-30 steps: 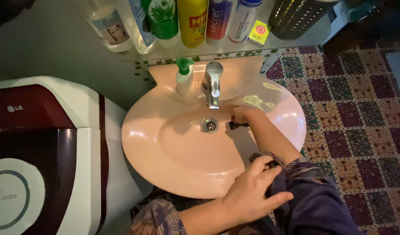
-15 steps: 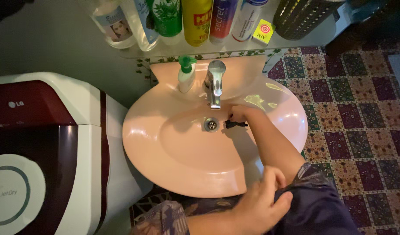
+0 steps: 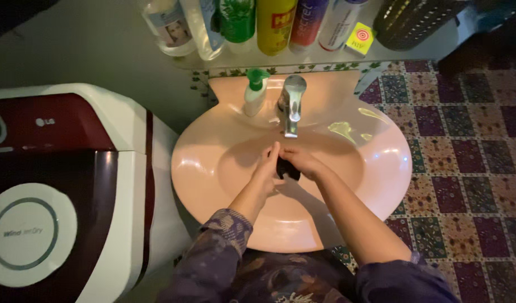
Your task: The person cleans a pink bathroom sink using a dark cloth and liquid soap. They scrub the basin, faucet, and surrounding areas, rinse the cloth under running water, and wipe the washing machine lid before placing the cloth on it.
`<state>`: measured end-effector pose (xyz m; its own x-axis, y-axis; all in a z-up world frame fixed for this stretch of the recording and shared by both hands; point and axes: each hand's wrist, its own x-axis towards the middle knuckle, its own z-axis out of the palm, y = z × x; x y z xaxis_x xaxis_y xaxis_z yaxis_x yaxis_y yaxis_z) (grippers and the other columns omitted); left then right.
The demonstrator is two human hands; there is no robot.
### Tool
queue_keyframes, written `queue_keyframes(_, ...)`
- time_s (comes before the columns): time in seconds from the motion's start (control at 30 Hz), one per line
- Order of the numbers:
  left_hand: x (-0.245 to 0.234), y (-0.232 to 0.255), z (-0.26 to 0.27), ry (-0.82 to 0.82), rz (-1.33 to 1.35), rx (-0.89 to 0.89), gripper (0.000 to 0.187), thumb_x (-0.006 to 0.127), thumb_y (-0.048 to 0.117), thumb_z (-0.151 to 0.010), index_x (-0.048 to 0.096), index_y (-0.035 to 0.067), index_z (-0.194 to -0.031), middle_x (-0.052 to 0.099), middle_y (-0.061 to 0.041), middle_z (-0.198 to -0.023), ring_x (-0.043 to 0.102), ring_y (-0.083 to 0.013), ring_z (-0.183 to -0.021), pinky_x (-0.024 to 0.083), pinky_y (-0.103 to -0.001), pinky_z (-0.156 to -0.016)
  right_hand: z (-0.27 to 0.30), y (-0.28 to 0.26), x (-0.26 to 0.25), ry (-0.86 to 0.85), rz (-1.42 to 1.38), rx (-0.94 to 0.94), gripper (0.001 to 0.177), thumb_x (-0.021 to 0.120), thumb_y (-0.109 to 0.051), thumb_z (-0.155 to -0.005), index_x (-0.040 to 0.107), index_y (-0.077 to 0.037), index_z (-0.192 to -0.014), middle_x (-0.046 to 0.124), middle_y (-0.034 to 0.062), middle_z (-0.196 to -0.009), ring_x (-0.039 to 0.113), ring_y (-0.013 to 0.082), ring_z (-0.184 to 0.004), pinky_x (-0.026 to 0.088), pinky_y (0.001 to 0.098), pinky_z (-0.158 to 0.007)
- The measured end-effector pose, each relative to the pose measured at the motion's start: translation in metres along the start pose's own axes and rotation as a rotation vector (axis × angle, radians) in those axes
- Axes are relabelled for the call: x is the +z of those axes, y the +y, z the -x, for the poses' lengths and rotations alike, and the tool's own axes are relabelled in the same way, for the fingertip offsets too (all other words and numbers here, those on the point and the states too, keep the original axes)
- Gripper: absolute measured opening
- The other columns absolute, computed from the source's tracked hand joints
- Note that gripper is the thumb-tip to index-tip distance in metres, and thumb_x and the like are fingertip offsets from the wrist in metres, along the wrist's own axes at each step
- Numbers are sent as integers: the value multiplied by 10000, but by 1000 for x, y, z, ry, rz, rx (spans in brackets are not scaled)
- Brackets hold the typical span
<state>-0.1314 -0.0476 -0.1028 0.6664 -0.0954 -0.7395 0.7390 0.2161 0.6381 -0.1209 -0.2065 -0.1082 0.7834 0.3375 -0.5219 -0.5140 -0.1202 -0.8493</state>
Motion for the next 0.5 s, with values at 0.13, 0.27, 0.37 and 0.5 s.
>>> queue_keyframes(0.13,-24,-42,-78,-117,298,76,403,658,407,-948,544,129,-1216,606,-66,-1116,594,-281,-1047,520,-543,-862,22,-3,38,-39,-59,-82,412,586,-253,-986,605,-67,-1354,691,49,-1160,641,161,-1009,523,326,-880)
queue_keyframes(0.27,-40,-52,-98,-216,438,82,317,643,387,-994,628,83,-1082,681,-85,-976,661,-280,-964,569,-446,-825,38,-4,62,172,356,-552,396,656,-204,-971,593,-3,-1306,645,143,-1285,611,293,-1143,483,396,-968)
queue_keyframes(0.37,-48,-42,-64,-343,280,108,394,590,489,-1037,627,115,-1155,672,-56,-1077,622,-221,-1022,525,-383,-842,44,1,52,305,507,-565,299,652,-139,-871,673,-10,-1139,695,171,-1153,674,324,-1063,539,413,-923)
queue_keyframes(0.5,-78,-25,10,-22,-504,175,432,633,354,-942,627,141,-1318,688,14,-1184,646,-181,-1066,555,-399,-852,75,23,33,183,1087,-72,202,643,-229,-931,753,-61,-949,746,187,-1076,698,365,-998,560,435,-887)
